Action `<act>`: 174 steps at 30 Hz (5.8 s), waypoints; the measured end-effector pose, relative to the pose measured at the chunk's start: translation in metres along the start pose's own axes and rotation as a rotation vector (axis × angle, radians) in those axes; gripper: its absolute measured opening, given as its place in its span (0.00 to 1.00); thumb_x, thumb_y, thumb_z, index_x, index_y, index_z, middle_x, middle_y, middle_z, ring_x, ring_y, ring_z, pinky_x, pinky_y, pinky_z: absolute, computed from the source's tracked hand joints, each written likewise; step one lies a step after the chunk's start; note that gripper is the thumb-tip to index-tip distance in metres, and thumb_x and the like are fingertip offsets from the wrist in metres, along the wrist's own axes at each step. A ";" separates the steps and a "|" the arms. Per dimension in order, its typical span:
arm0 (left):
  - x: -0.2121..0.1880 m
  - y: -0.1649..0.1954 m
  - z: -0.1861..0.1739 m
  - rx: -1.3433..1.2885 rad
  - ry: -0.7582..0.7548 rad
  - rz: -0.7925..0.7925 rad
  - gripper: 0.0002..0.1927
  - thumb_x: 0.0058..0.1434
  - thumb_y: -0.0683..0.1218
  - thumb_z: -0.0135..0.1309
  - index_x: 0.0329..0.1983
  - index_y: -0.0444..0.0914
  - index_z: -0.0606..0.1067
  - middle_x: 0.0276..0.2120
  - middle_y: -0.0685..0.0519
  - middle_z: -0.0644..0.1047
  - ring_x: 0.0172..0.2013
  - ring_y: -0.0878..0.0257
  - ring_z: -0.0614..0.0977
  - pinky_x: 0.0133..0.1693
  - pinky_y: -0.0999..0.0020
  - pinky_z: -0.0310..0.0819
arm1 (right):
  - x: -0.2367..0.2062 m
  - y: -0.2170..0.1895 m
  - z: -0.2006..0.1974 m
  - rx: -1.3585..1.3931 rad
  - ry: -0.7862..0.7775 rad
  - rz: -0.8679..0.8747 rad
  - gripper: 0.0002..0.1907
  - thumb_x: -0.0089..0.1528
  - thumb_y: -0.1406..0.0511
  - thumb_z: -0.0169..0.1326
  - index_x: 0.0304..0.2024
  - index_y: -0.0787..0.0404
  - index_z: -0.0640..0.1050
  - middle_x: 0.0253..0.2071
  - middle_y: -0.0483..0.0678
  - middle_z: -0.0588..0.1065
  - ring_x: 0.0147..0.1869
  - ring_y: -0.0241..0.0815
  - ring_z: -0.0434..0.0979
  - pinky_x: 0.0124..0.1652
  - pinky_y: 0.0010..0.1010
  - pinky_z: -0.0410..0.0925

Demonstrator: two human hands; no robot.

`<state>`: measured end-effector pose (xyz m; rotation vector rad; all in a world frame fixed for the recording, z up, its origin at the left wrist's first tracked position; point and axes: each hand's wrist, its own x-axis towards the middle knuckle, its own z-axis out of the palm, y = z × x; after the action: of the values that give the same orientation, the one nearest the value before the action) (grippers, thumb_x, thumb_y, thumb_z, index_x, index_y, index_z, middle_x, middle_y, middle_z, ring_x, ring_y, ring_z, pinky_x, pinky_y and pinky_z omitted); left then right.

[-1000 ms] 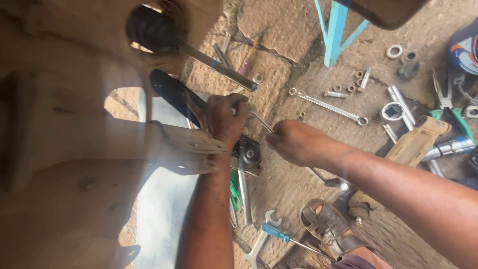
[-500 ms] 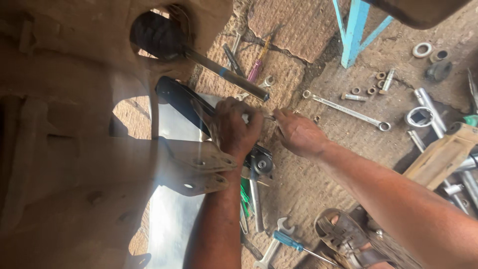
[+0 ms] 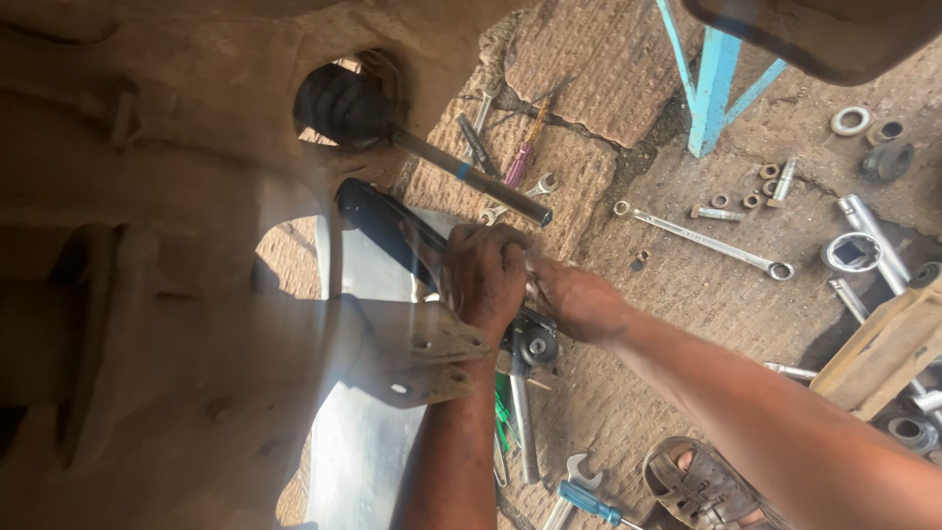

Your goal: The person works on a vehicle's suspension system, using a wrench to tighten a bolt on a black metal arm. They then use a screwdriver to adjust a component on the same part. The person is sitting on the ground during the task.

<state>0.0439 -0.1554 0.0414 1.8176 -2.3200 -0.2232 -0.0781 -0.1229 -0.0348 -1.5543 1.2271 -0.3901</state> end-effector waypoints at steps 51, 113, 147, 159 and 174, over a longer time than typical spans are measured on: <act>-0.006 -0.008 -0.003 -0.175 0.129 0.125 0.10 0.61 0.45 0.50 0.32 0.44 0.82 0.33 0.53 0.83 0.41 0.52 0.80 0.48 0.55 0.72 | -0.016 0.006 -0.016 -0.211 -0.295 0.238 0.24 0.72 0.47 0.38 0.57 0.53 0.75 0.45 0.54 0.78 0.51 0.52 0.80 0.53 0.49 0.71; -0.011 -0.018 0.000 -0.752 0.536 -0.154 0.13 0.69 0.39 0.40 0.48 0.39 0.76 0.42 0.56 0.79 0.45 0.63 0.79 0.55 0.66 0.71 | -0.046 0.221 -0.059 -0.945 0.587 -0.027 0.08 0.67 0.63 0.53 0.43 0.60 0.80 0.46 0.59 0.73 0.41 0.56 0.78 0.40 0.48 0.71; -0.025 -0.023 -0.003 -0.803 0.508 -0.057 0.11 0.79 0.38 0.40 0.56 0.35 0.73 0.42 0.49 0.78 0.47 0.63 0.77 0.56 0.69 0.69 | 0.028 0.182 -0.071 -0.522 0.242 0.498 0.19 0.72 0.55 0.52 0.41 0.63 0.81 0.36 0.55 0.78 0.37 0.51 0.77 0.40 0.41 0.72; -0.025 -0.015 -0.011 -0.688 0.478 -0.077 0.10 0.79 0.40 0.41 0.55 0.36 0.74 0.43 0.49 0.80 0.46 0.61 0.81 0.52 0.68 0.75 | -0.005 0.128 -0.092 -0.558 0.144 0.286 0.12 0.71 0.61 0.52 0.39 0.64 0.79 0.38 0.55 0.77 0.31 0.42 0.74 0.28 0.31 0.75; -0.018 -0.011 -0.010 -0.575 0.454 -0.102 0.14 0.76 0.42 0.38 0.55 0.37 0.74 0.48 0.46 0.80 0.49 0.56 0.86 0.52 0.60 0.83 | -0.008 -0.023 -0.060 0.365 0.069 -0.396 0.03 0.66 0.67 0.57 0.42 0.57 0.77 0.46 0.45 0.80 0.54 0.38 0.82 0.53 0.32 0.74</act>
<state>0.0611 -0.1405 0.0471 1.4993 -1.6397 -0.3958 -0.1161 -0.1499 0.0111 -1.4654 0.8336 -0.8803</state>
